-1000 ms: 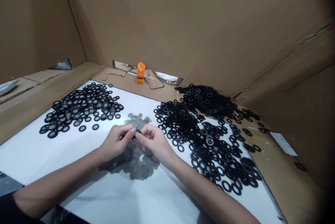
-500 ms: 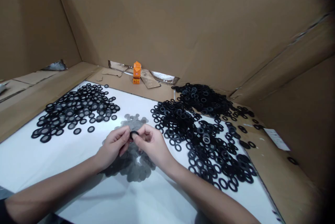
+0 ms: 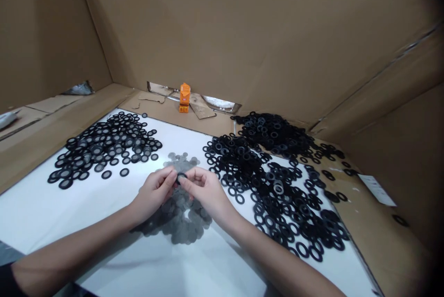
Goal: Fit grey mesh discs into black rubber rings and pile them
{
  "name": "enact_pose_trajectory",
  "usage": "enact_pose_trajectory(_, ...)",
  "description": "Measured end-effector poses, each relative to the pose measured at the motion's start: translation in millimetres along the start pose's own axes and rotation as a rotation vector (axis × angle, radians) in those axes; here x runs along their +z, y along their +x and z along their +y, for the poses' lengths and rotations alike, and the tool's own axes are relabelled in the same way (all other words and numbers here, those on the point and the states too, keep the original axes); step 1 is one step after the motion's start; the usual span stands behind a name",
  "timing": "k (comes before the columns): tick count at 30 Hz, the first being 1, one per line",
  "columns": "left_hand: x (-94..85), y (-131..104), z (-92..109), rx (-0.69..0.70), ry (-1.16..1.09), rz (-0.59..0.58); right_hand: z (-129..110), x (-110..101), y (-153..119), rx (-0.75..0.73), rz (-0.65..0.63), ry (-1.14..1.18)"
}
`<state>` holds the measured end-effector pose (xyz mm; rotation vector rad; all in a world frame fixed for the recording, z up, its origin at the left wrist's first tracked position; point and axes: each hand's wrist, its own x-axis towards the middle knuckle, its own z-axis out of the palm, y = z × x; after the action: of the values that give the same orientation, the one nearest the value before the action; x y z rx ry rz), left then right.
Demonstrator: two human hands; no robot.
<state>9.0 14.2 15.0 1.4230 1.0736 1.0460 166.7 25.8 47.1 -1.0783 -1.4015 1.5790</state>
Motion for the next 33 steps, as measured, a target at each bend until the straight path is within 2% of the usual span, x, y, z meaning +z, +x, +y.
enact_pose_trajectory(7,0.5,0,-2,-0.008,0.035,-0.052,3,0,2,-0.006,-0.009,-0.049)
enact_pose_trajectory(13,-7.4,5,4,0.095,0.237,-0.076,8,0,0,-0.004,-0.04,-0.125)
enact_pose_trajectory(17,-10.3,5,5,0.14,0.233,-0.122,6,2,-4,-0.068,0.003,-0.242)
enact_pose_trajectory(23,-1.5,-3,1,0.222,0.277,0.1,1,4,-6,-0.08,0.049,-0.275)
enact_pose_trajectory(28,0.5,-7,-5,0.236,0.267,0.153,1,2,-7,-0.016,0.0,-0.21)
enact_pose_trajectory(30,-0.6,-7,-7,0.204,0.222,0.12,1,0,-6,-0.008,-0.019,-0.198)
enact_pose_trajectory(33,-1.4,-5,-8,0.143,0.132,0.008,-1,-2,-4,0.024,-0.095,-0.178)
